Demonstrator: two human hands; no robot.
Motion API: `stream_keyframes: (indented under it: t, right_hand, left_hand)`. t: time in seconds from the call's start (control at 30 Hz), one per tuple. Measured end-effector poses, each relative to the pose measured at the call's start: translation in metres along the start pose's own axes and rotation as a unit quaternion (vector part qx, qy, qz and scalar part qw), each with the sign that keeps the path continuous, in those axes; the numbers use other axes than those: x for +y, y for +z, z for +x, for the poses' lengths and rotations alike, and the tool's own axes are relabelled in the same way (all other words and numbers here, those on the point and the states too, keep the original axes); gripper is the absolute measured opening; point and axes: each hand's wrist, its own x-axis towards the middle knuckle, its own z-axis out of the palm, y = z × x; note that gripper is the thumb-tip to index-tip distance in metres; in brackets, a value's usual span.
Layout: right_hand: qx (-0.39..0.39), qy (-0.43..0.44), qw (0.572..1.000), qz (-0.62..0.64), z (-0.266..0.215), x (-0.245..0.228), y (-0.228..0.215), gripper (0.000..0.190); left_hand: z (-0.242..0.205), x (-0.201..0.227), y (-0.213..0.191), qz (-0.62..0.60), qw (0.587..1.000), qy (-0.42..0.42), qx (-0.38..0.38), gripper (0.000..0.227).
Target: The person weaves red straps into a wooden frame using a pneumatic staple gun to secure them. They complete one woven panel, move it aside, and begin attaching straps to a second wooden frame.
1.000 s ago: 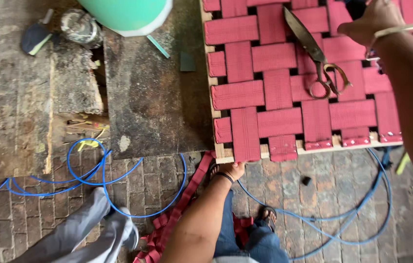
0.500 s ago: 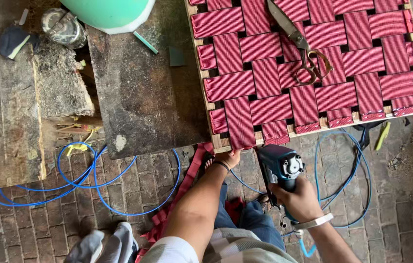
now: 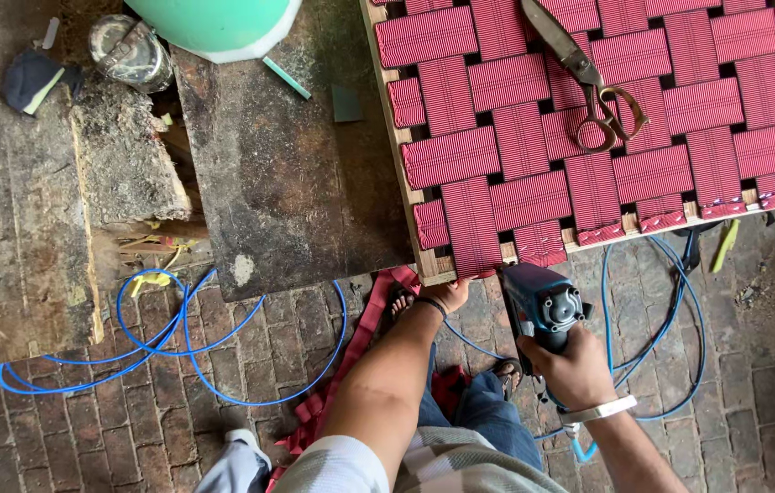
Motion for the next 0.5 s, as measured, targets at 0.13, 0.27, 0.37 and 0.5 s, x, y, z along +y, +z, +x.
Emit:
stream_keyframes:
  t: [0.13, 0.27, 0.37, 0.5]
  right_hand:
    - [-0.028, -0.003, 0.999, -0.043, -0.002, -0.006, 0.0, 0.03]
    - [-0.033, -0.003, 0.999, -0.039, -0.006, -0.013, 0.004, 0.032]
    - [-0.043, -0.007, 0.997, -0.056, -0.008, -0.017, 0.008, 0.036]
    - [-0.047, 0.014, 0.993, -0.105, -0.01, -0.02, 0.012, 0.033]
  left_hand:
    - [0.0, 0.003, -0.002, 0.015, 0.997, 0.057, 0.046, 0.036]
    - [0.0, 0.007, -0.007, 0.008, 1.0, -0.002, -0.003, 0.03]
    - [0.002, 0.009, -0.007, 0.013, 0.999, 0.025, 0.037, 0.03]
    - [0.0, 0.009, -0.002, -0.004, 1.0, -0.005, 0.003, 0.029]
